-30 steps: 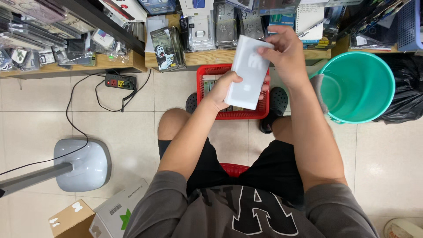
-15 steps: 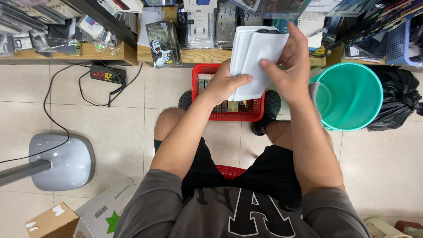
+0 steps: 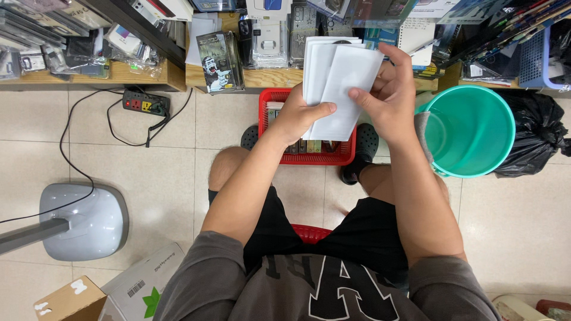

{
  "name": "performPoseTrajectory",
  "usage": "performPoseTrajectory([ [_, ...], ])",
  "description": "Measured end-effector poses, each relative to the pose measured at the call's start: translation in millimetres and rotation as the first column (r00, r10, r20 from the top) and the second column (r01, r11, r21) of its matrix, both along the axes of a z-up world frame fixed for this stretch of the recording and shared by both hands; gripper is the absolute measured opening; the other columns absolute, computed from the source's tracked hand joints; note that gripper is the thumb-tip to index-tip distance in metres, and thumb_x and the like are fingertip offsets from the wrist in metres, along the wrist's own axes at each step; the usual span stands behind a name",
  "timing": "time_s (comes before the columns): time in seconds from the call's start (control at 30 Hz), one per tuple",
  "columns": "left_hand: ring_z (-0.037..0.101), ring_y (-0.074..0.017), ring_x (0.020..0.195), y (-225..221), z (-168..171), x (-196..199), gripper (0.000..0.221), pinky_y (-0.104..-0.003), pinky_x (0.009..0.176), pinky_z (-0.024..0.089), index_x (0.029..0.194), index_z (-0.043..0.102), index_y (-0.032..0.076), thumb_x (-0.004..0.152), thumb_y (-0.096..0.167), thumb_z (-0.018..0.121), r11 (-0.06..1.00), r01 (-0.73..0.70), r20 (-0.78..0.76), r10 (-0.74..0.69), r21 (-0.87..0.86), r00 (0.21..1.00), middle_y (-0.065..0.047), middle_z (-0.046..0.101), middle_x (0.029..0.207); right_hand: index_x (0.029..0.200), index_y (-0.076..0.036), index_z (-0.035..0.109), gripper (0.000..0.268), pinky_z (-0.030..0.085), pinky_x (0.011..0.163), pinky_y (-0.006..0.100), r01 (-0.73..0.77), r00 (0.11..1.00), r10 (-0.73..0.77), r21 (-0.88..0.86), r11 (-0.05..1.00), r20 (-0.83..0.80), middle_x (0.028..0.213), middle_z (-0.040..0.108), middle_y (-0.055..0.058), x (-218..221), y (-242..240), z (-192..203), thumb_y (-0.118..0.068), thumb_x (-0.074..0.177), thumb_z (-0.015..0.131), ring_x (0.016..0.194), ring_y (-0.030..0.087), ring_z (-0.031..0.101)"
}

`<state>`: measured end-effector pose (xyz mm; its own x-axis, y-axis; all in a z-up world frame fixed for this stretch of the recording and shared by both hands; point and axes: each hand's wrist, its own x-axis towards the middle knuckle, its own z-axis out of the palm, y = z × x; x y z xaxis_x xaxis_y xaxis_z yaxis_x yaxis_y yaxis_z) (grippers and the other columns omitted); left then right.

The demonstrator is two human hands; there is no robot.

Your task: The person takes several screen protectors out of a retail box, rubs the surface of one to check its finish, and places them into a red plastic basket.

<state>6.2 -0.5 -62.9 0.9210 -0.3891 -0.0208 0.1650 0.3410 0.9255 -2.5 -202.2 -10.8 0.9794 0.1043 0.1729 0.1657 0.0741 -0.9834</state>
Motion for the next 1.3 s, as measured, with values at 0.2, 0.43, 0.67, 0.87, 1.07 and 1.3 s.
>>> performPoseTrajectory([
  [0.2, 0.070, -0.0239, 0.114, 0, -2, 0, 0.046, -0.040, 0.098, 0.060, 0.129, 0.064, 0.008, 0.087, 0.020, 0.079, 0.998, 0.045, 0.018, -0.046, 0.053, 0.999, -0.011, 0.073, 0.124, 0.145, -0.012, 0.043, 0.059, 0.049, 0.068, 0.026, 0.009, 0.999, -0.003, -0.161, 0.987, 0.040, 0.127, 0.057, 0.012, 1, -3, 3, -0.010, 0.097, 0.077, 0.089, 0.014, 0.058],
  [0.43, 0.069, -0.0219, 0.114, -1, -1, -3, 0.045, -0.039, 0.097, 0.058, 0.131, 0.062, 0.009, 0.087, 0.015, 0.074, 0.989, 0.079, 0.013, -0.081, 0.123, 0.997, -0.009, 0.072, 0.124, 0.128, -0.012, 0.054, 0.046, 0.050, 0.066, 0.024, 0.078, 0.996, -0.084, -0.266, 0.961, -0.008, 0.103, 0.062, 0.006, 2, -8, 3, -0.009, 0.092, 0.083, 0.082, 0.011, 0.058],
  [0.67, 0.067, -0.0193, 0.113, 3, 0, -5, 0.048, -0.036, 0.096, 0.056, 0.130, 0.062, 0.009, 0.087, 0.026, 0.076, 0.974, 0.130, 0.063, -0.144, 0.187, 0.988, -0.007, 0.071, 0.123, 0.133, -0.011, 0.059, 0.050, 0.048, 0.070, 0.025, -0.020, 0.998, 0.041, -0.441, 0.898, 0.037, 0.121, 0.064, 0.004, 2, -15, 11, -0.007, 0.090, 0.084, 0.091, 0.011, 0.055],
  [0.87, 0.070, -0.0190, 0.111, 7, 12, -5, 0.048, -0.035, 0.094, 0.056, 0.129, 0.064, 0.009, 0.084, 0.023, 0.074, 0.935, 0.191, -0.022, -0.194, 0.299, 0.981, -0.006, 0.073, 0.122, 0.122, -0.015, 0.055, 0.045, 0.045, 0.069, 0.027, -0.105, 0.994, 0.083, -0.421, 0.901, -0.070, 0.116, 0.060, 0.001, 6, -21, 11, -0.008, 0.086, 0.083, 0.094, 0.012, 0.055],
  [1.07, 0.068, -0.0190, 0.114, 7, 5, -5, 0.051, -0.035, 0.096, 0.056, 0.131, 0.063, 0.008, 0.085, 0.022, 0.076, 0.954, 0.194, -0.028, -0.193, 0.227, 0.981, -0.007, 0.072, 0.126, 0.117, -0.012, 0.057, 0.040, 0.046, 0.069, 0.027, -0.102, 0.994, 0.078, -0.432, 0.896, -0.073, 0.112, 0.060, 0.000, 7, -21, 6, -0.008, 0.086, 0.083, 0.092, 0.011, 0.054],
  [1.3, 0.072, -0.0282, 0.108, 2, 11, 0, 0.052, -0.043, 0.088, 0.062, 0.128, 0.064, 0.004, 0.079, 0.014, 0.080, 0.997, -0.044, -0.190, 0.056, 0.067, 0.980, -0.015, 0.074, 0.119, 0.123, -0.012, 0.047, 0.057, 0.058, 0.077, 0.030, 0.061, 0.958, -0.052, 0.021, 0.998, -0.281, 0.112, 0.073, 0.013, 8, 2, -8, -0.015, 0.083, 0.086, 0.097, 0.019, 0.070],
])
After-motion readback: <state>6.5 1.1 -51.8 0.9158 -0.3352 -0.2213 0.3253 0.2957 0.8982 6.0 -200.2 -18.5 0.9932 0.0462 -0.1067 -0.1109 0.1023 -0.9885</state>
